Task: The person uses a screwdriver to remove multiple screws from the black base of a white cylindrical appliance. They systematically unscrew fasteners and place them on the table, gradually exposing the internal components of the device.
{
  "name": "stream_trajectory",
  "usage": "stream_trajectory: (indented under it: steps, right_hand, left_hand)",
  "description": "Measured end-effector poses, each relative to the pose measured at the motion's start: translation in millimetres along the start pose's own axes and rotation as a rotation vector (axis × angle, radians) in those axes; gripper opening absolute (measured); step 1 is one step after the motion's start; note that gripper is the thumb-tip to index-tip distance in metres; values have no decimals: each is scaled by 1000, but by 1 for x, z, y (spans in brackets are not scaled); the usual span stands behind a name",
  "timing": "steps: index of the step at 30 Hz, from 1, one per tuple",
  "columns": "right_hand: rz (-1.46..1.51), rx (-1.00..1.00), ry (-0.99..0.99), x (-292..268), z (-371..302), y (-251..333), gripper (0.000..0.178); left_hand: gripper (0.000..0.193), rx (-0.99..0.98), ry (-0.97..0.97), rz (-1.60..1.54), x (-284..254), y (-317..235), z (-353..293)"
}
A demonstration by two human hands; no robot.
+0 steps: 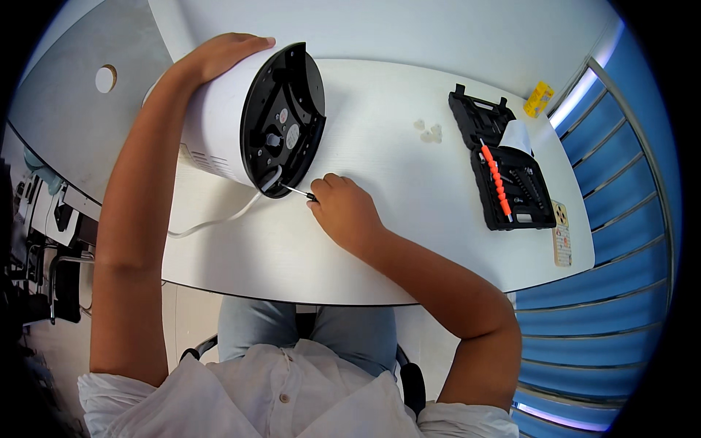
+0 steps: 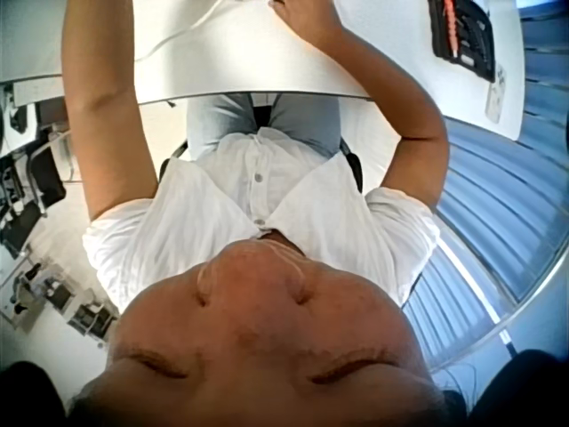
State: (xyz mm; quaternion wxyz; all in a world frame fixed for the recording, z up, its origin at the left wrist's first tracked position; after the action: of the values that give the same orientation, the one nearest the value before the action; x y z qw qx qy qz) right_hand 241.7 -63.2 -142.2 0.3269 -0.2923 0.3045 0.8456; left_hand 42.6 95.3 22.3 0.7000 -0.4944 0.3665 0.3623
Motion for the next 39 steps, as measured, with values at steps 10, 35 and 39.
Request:
stream_trajectory:
  steps: [10, 35, 39]
  right_hand:
    - [-349, -277, -153, 10, -1, -6, 21]
    - [440, 357, 431, 3, 20, -25, 11]
    - [-113, -134, -9, -2, 4, -7, 13]
  left_hand:
    - [69, -18, 14, -7, 0, -5, -6]
    - [69, -35, 43, 59, 0, 1, 4]
    - [68, -37, 44, 21, 1, 1, 6]
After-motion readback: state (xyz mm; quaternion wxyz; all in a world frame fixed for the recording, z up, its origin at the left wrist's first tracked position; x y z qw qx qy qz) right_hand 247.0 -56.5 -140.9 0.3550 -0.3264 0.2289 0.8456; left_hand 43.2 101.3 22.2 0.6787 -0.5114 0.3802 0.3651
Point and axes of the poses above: each hand's wrist, its own z-axis towards the middle knuckle, its own x-axis out of the palm, y = z × x, the point moved 3 cm from there along z, towards the middle knuckle, and after that the axes turned 8 degrees about -y, right-handed, at the moved point
